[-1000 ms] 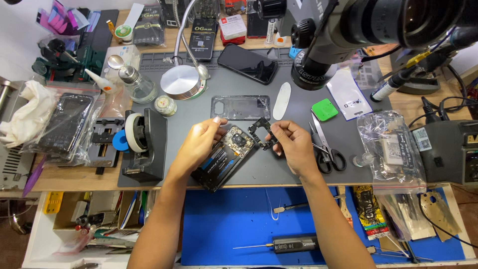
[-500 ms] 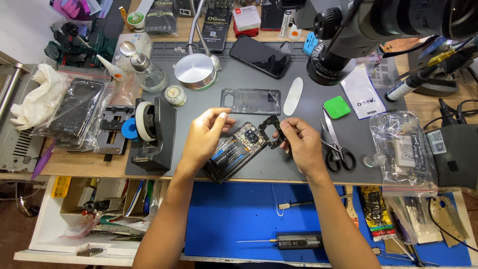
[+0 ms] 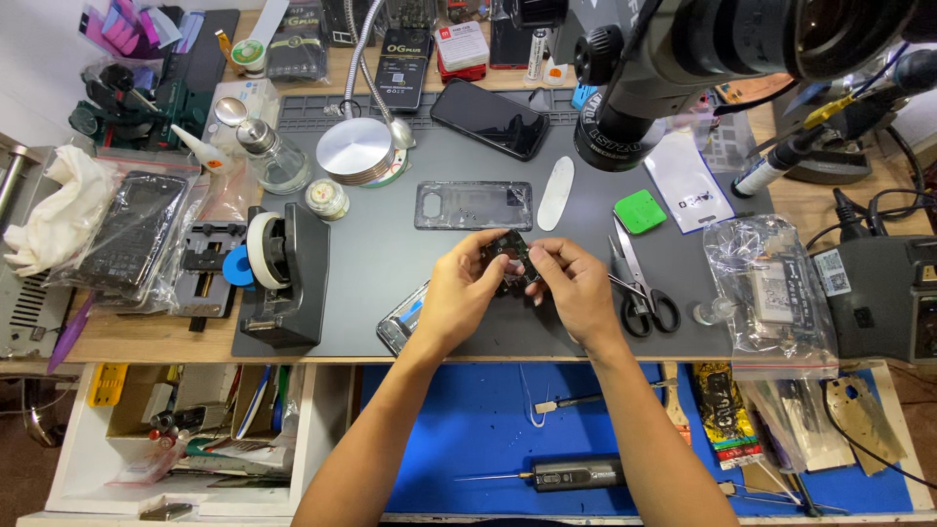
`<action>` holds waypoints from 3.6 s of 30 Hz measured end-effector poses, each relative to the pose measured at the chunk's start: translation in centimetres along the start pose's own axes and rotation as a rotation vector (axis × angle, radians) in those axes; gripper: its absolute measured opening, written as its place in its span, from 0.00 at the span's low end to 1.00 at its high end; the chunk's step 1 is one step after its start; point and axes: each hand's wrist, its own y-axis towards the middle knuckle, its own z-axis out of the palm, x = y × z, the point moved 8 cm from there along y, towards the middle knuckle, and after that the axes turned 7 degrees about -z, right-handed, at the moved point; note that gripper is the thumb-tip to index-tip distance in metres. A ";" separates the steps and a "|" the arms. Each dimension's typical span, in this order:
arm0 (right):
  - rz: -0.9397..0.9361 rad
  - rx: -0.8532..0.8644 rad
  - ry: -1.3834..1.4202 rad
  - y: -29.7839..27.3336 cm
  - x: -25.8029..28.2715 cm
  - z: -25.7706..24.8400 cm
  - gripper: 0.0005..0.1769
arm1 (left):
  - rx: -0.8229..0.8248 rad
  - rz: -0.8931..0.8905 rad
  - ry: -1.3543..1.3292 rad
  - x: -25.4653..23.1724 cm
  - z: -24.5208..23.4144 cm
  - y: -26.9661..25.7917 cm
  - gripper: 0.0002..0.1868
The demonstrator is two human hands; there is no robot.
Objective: The person cleans the internal components of a disassembled smartphone with a cotton swab, then uses a metal spudger to pry and remove a small metal bracket from the device's interior.
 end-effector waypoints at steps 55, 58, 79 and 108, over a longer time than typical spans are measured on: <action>-0.288 -0.127 -0.257 -1.3 5.1 0.1 0.08 | -0.173 0.170 -0.101 -2.3 1.1 -0.4 0.36; -0.612 -0.196 -0.511 -2.5 8.8 0.5 0.07 | -0.269 0.101 -0.191 -1.2 0.4 -0.7 0.24; -0.954 -0.237 -0.743 -4.3 9.8 1.9 0.08 | -0.154 -0.113 -0.550 1.3 1.0 -0.4 0.16; -0.871 -0.234 -0.774 -3.6 9.4 1.7 0.07 | -0.071 -0.238 -0.657 0.4 -0.2 0.7 0.14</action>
